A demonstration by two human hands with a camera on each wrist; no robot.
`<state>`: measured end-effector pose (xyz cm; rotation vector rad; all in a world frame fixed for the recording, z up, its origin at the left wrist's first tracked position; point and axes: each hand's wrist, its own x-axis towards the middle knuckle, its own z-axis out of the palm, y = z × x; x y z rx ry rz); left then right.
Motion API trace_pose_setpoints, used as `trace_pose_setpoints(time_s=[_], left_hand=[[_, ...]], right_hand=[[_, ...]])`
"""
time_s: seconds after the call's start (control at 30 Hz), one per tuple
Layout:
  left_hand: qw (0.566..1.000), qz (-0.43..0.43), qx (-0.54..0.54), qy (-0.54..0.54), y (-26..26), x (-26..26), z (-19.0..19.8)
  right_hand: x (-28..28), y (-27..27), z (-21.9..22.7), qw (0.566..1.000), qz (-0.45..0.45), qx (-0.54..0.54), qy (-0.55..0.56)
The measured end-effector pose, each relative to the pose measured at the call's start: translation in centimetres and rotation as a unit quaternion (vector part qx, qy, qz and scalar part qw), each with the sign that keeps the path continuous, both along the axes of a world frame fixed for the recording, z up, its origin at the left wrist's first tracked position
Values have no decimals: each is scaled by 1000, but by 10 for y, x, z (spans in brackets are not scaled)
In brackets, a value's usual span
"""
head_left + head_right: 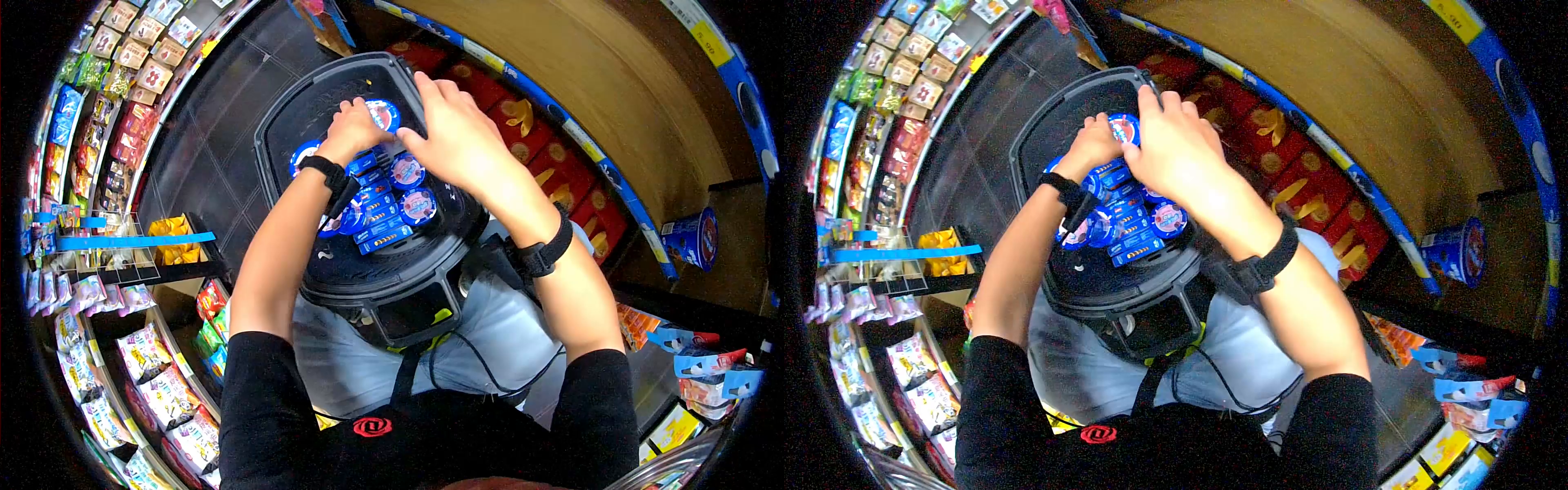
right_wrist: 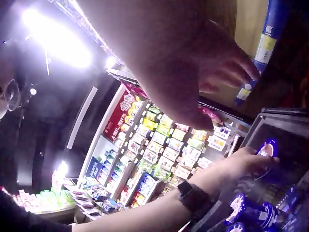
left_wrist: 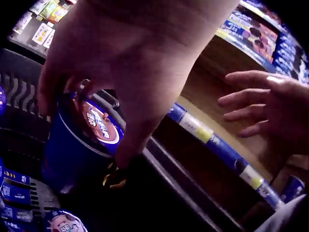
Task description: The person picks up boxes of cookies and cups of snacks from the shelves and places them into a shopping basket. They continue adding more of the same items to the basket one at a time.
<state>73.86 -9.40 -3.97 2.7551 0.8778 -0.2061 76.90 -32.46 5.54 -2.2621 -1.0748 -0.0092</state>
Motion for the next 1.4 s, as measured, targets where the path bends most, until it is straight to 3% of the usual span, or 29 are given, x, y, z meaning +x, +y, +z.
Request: trace_pose_setpoints(time_s=[0.13,0.2,0.4,0.6,0.67,0.9,1.1,1.17,1.23,1.27,1.37,1.4], left_hand=[[997,8,26,73,7,19,-36],[995,25,18,94,12,26,-54],[997,48,9,54,14,33,-104],[997,64,29,-20,43,37,-212],[999,37,14,21,22,28,-181],[996,57,-12,61,19,41,-188],[977,-29,-86,194,55,54,-165],[983,-12,-96,159,65,63,-160],[985,-33,-124,112,30,48,-68],[986,-47,-127,101,24,43,-54],[970,-174,-149,-81,30,37,-31],[966,-181,-146,-113,19,25,-3]], right_hand=[[2,-6,6,1000,-5,3,14],[2,-9,15,997,-9,-49,61],[3,-13,15,998,-10,-31,58],[-2,-8,17,997,-11,-32,70],[-4,-5,12,998,-8,-27,57],[-8,4,10,998,2,-36,45],[1,8,7,998,-18,-48,44],[1,11,9,998,-20,-47,37],[2,11,12,996,-16,-60,56],[3,13,10,996,-10,-76,49],[-3,19,1,998,-35,-53,7],[-4,20,1,998,-35,-47,8]])
